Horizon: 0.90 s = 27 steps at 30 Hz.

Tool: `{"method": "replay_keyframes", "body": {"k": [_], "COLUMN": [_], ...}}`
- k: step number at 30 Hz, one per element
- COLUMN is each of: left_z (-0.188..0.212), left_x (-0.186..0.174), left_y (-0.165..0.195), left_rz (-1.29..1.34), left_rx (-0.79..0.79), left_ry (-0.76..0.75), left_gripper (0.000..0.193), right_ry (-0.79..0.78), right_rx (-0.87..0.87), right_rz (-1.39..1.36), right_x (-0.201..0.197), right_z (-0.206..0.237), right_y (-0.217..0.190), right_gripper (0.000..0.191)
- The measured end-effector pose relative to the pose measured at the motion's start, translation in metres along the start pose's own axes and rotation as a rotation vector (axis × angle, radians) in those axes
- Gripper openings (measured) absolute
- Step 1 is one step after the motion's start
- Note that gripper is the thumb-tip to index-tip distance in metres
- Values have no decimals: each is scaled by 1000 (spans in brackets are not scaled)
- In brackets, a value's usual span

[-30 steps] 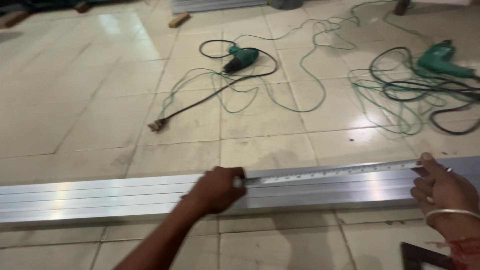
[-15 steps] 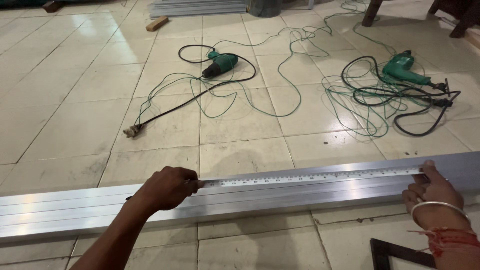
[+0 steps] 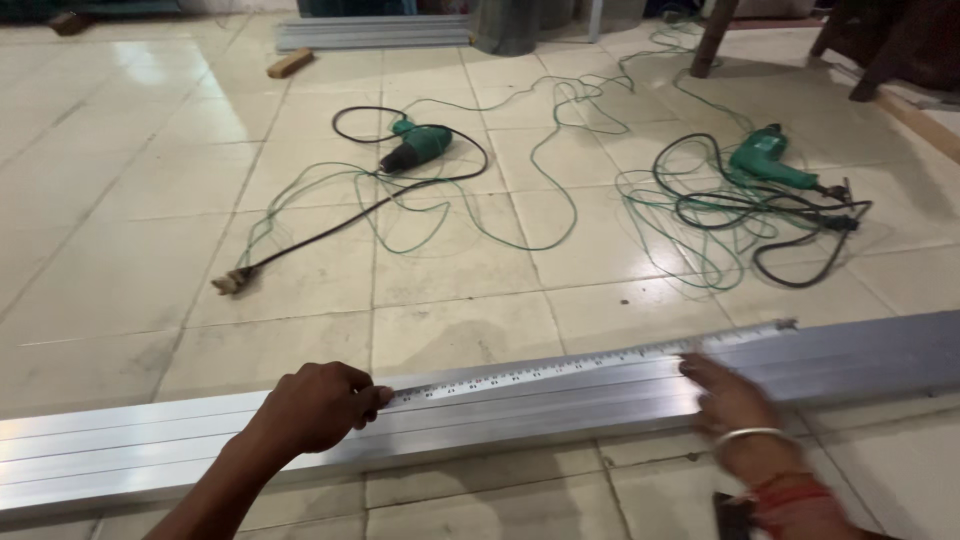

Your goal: The person kneels on a tiled floor working with long aluminum extrusion profiles. They align the profiles, use a steel ruler and tape measure to take measurements, mark cut lines with a pen, check alignment with a try square, and reposition the profiles on the floor.

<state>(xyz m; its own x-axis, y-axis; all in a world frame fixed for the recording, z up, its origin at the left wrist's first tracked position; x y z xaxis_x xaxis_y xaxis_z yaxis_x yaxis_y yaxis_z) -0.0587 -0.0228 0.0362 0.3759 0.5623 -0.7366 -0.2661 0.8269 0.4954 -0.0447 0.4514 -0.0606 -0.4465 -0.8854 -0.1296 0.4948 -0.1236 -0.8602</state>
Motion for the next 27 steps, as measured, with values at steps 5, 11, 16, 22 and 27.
{"method": "replay_keyframes", "body": {"k": [5,11,16,22,27], "left_z": [-1,-4,-8,-5,4], "left_x": [24,38,25,-11,-19], "left_y": [14,17,6,0,3], "left_rz": [-47,-36,-68,-19,-2], "left_rx": [-4,-33,-44,-52,-93], "left_ry": [-60,-113,-89,4,17], "left_gripper": [50,48,48,44,47], "right_ry": [-263,-274,-140,-28,-147], "right_rx": [39,46,-407,-927,-979], "right_rz": [176,184,802,1350,1717], "right_x": [52,45,54,88,137], "right_z": [36,40,44,97,114], "right_y": [10,1,-4,-37,-46], "right_gripper": [42,36,51,124,131]}}
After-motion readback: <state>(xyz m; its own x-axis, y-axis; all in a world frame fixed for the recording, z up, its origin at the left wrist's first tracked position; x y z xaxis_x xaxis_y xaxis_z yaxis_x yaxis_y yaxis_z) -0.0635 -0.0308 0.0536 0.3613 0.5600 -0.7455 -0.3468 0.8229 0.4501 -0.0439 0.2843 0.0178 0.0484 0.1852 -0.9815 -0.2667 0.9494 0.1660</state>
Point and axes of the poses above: each hand's wrist, its own z-axis away from the middle knuckle, its own x-axis out of the palm, y = z × x, the point moved 3 cm from there along -z, towards the middle knuckle, and after that the axes turned 14 degrees about z, right-handed, at the moved point
